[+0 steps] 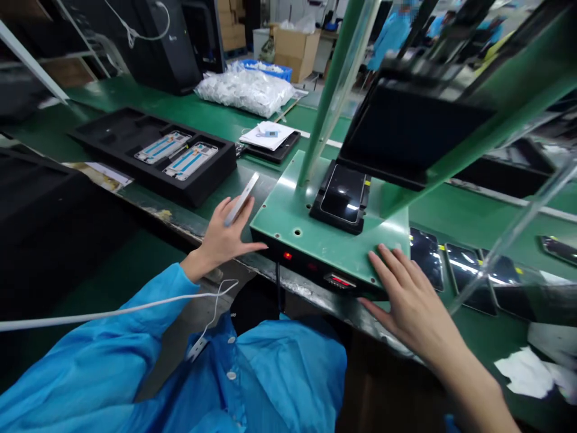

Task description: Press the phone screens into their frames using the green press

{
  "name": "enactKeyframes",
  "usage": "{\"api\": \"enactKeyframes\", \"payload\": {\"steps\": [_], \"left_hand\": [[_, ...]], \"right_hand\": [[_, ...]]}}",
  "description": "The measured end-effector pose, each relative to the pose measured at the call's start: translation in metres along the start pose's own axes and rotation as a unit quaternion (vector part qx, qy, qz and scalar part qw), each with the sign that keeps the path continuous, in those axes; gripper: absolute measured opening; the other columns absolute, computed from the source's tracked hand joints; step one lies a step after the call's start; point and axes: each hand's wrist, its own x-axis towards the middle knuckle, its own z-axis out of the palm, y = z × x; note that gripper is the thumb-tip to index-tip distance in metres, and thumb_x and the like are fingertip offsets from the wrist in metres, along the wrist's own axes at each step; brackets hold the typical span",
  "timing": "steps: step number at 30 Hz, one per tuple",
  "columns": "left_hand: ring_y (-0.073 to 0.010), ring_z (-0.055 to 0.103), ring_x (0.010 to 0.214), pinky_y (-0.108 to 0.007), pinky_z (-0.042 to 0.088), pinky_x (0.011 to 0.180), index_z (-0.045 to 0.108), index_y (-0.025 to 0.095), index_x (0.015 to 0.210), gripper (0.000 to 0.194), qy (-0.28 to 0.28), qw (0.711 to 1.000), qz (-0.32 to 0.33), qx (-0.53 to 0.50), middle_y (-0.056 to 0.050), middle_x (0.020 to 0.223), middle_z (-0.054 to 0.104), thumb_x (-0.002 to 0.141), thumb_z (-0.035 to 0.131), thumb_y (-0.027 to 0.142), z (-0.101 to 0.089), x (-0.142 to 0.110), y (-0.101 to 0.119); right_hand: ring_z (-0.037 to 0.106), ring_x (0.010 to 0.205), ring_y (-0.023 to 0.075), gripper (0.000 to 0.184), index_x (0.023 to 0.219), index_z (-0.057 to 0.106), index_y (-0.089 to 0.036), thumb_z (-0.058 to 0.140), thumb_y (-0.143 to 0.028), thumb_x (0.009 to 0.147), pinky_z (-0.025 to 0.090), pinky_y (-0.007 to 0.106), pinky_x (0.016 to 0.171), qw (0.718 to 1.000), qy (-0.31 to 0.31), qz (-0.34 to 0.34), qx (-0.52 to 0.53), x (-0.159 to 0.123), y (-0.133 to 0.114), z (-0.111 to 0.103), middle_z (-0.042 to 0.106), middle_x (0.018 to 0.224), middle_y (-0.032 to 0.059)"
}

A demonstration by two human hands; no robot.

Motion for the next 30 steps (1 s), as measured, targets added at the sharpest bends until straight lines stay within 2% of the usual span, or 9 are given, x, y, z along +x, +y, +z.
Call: {"api": "enactKeyframes", "payload": {"steps": [5,7,10,12,14,16,20,23,30], "left_hand": [[-0.0365,0.042,0.146,-0.047,0.019,0.130,0.013,0.019,0.164,0.118,0.095,0.979,-0.017,-0.181,-0.017,0.160,0.040,0.078,0.059,0.084,-0.009,0.000,0.049],[-0.0375,0.037,0.149,-0.048,0.015,0.131,0.008,0.019,0.164,0.123,0.065,0.958,0.003,-0.280,-0.017,0.162,0.036,0.075,0.061,0.086,-0.003,0.009,0.080],[-0.0383,0.041,0.147,-0.051,0.031,0.125,0.007,0.024,0.164,0.118,0.032,0.927,0.041,-0.371,-0.017,0.161,0.037,0.078,0.068,0.077,0.005,0.025,0.116],[-0.0344,0.051,0.139,-0.047,0.046,0.115,0.010,0.028,0.164,0.105,0.070,0.903,0.007,-0.423,-0.016,0.159,0.041,0.085,0.066,0.069,0.004,0.035,0.122],[-0.0265,0.064,0.121,-0.041,0.056,0.101,0.010,0.032,0.163,0.093,0.125,0.871,-0.077,-0.468,-0.013,0.148,0.052,0.092,0.063,0.058,-0.002,0.045,0.111],[-0.0190,0.069,0.096,-0.033,0.059,0.087,0.017,0.030,0.162,0.084,0.111,0.845,-0.147,-0.502,-0.009,0.125,0.067,0.095,0.063,0.048,-0.007,0.059,0.089],[-0.0166,0.067,0.075,-0.027,0.055,0.068,0.057,0.016,0.139,0.059,-0.110,0.809,-0.146,-0.558,-0.007,0.093,0.072,0.089,0.071,0.046,0.002,0.089,0.048],[-0.0172,0.067,0.076,-0.027,0.054,0.064,0.066,0.014,0.124,0.051,-0.184,0.788,-0.133,-0.573,-0.008,0.095,0.073,0.086,0.074,0.047,0.011,0.099,0.039],[-0.0206,0.072,0.079,-0.031,0.060,0.070,0.080,0.023,0.096,0.018,-0.168,0.812,-0.140,-0.541,-0.005,0.091,0.077,0.089,0.070,0.036,0.000,0.098,0.045]], "right_hand": [[0.045,0.141,0.0329,0.075,0.162,0.027,-0.028,0.064,-0.037,0.098,0.047,0.055,0.111,0.961,0.078,0.014,0.265,0.042,-0.051,-0.006,0.044,0.155,0.0135],[0.061,0.125,0.0288,0.068,0.157,0.038,-0.030,0.066,-0.043,0.097,0.057,0.045,0.099,0.879,0.071,0.046,0.469,0.064,-0.069,-0.004,0.053,0.148,0.0121],[0.072,0.088,0.0224,0.044,0.129,0.066,-0.024,0.070,-0.049,0.093,0.062,0.034,0.076,0.727,0.069,0.143,0.668,0.079,-0.075,0.004,0.072,0.117,0.0092],[0.070,0.078,0.0206,0.032,0.105,0.075,-0.021,0.074,-0.049,0.089,0.060,0.030,0.071,0.692,0.080,0.201,0.689,0.074,-0.064,0.006,0.075,0.097,0.0068],[0.070,0.077,0.0208,0.029,0.095,0.077,-0.021,0.078,-0.048,0.085,0.059,0.029,0.069,0.705,0.098,0.230,0.664,0.062,-0.046,0.003,0.075,0.090,0.0059],[0.069,0.073,0.0211,0.028,0.092,0.078,-0.021,0.080,-0.047,0.083,0.059,0.029,0.066,0.735,0.105,0.250,0.622,0.051,-0.028,-0.002,0.075,0.087,0.0053],[0.068,0.069,0.0206,0.021,0.088,0.079,-0.023,0.080,-0.043,0.083,0.057,0.029,0.063,0.772,0.090,0.248,0.578,0.045,-0.010,-0.008,0.074,0.082,0.0034],[0.068,0.075,0.0225,0.018,0.091,0.079,-0.024,0.077,-0.041,0.086,0.057,0.032,0.067,0.770,0.083,0.265,0.574,0.044,-0.011,-0.005,0.074,0.084,0.0028],[0.059,0.072,0.0166,0.011,0.094,0.077,-0.028,0.077,-0.036,0.088,0.049,0.026,0.063,0.723,0.088,0.370,0.577,0.035,-0.022,-0.009,0.068,0.081,-0.0014]]}}
